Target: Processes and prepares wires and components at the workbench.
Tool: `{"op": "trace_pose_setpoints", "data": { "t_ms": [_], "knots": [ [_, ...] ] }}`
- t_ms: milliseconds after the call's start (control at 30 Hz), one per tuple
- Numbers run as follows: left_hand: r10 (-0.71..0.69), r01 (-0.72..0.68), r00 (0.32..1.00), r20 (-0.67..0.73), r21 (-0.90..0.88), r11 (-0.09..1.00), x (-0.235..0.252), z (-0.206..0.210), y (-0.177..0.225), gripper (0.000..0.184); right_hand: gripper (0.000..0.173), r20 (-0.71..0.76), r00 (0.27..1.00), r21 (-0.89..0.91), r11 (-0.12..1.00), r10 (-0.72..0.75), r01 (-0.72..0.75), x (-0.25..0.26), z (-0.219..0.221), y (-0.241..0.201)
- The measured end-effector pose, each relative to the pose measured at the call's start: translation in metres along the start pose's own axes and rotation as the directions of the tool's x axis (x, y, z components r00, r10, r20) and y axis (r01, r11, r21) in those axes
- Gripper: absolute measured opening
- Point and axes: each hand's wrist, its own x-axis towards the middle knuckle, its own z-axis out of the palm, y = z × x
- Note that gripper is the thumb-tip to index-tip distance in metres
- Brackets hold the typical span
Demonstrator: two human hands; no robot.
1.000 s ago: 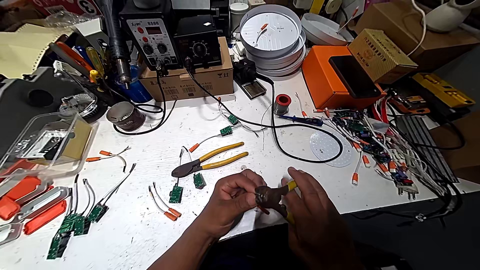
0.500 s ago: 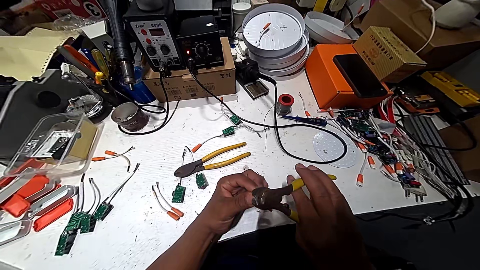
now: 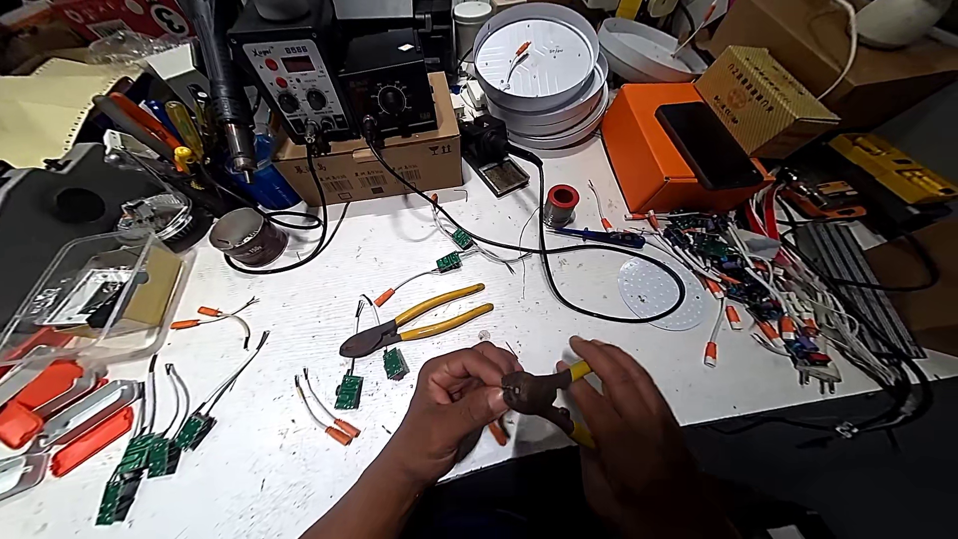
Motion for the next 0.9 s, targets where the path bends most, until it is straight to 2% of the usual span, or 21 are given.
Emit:
{"op": "trace_pose_setpoints", "data": {
  "t_ms": [67,167,300,400,467,567,667,767,900],
  "knots": [
    [0.0,0.006,0.999,-0.048,0.109,0.994,-0.001,0.004,0.005,0.01,0.03,0.082,0.995,0.131,0.99,0.048,-0.059,-0.005,0.002,-0.002],
    [-0.021,0.054,0.987,-0.158,0.211,0.976,-0.004,0.013,0.011,0.01,0.038,0.23,0.964,0.295,0.935,0.132,-0.198,-0.008,-0.001,-0.009],
    [-0.026,0.092,0.967,-0.254,0.253,0.963,-0.004,0.018,0.015,0.011,0.049,0.468,0.869,0.455,0.8,0.16,-0.392,-0.004,-0.016,-0.013],
    [-0.022,0.1,0.958,-0.287,0.26,0.96,-0.004,0.018,0.015,0.012,0.046,0.529,0.832,0.514,0.717,0.167,-0.47,-0.002,-0.015,-0.011],
    [-0.019,0.102,0.953,-0.301,0.262,0.96,-0.004,0.017,0.016,0.013,0.039,0.488,0.85,0.587,0.645,0.199,-0.488,-0.002,-0.01,-0.01],
    [-0.044,0.124,0.956,-0.291,0.265,0.956,-0.006,0.018,0.016,0.013,0.022,0.311,0.914,0.73,0.549,0.261,-0.406,0.002,-0.001,-0.012],
    [-0.098,0.163,0.963,-0.252,0.249,0.955,-0.009,0.021,0.016,0.013,0.022,0.181,0.926,0.809,0.486,0.33,-0.331,0.014,0.004,-0.018],
    [-0.136,0.193,0.965,-0.226,0.256,0.947,-0.011,0.023,0.016,0.012,0.017,0.139,0.934,0.844,0.455,0.329,-0.285,0.023,0.008,-0.02],
    [-0.112,0.175,0.971,-0.213,0.305,0.936,-0.013,0.023,0.016,0.012,0.014,0.155,0.937,0.845,0.449,0.315,-0.29,0.025,0.013,-0.022]
  ]
}}
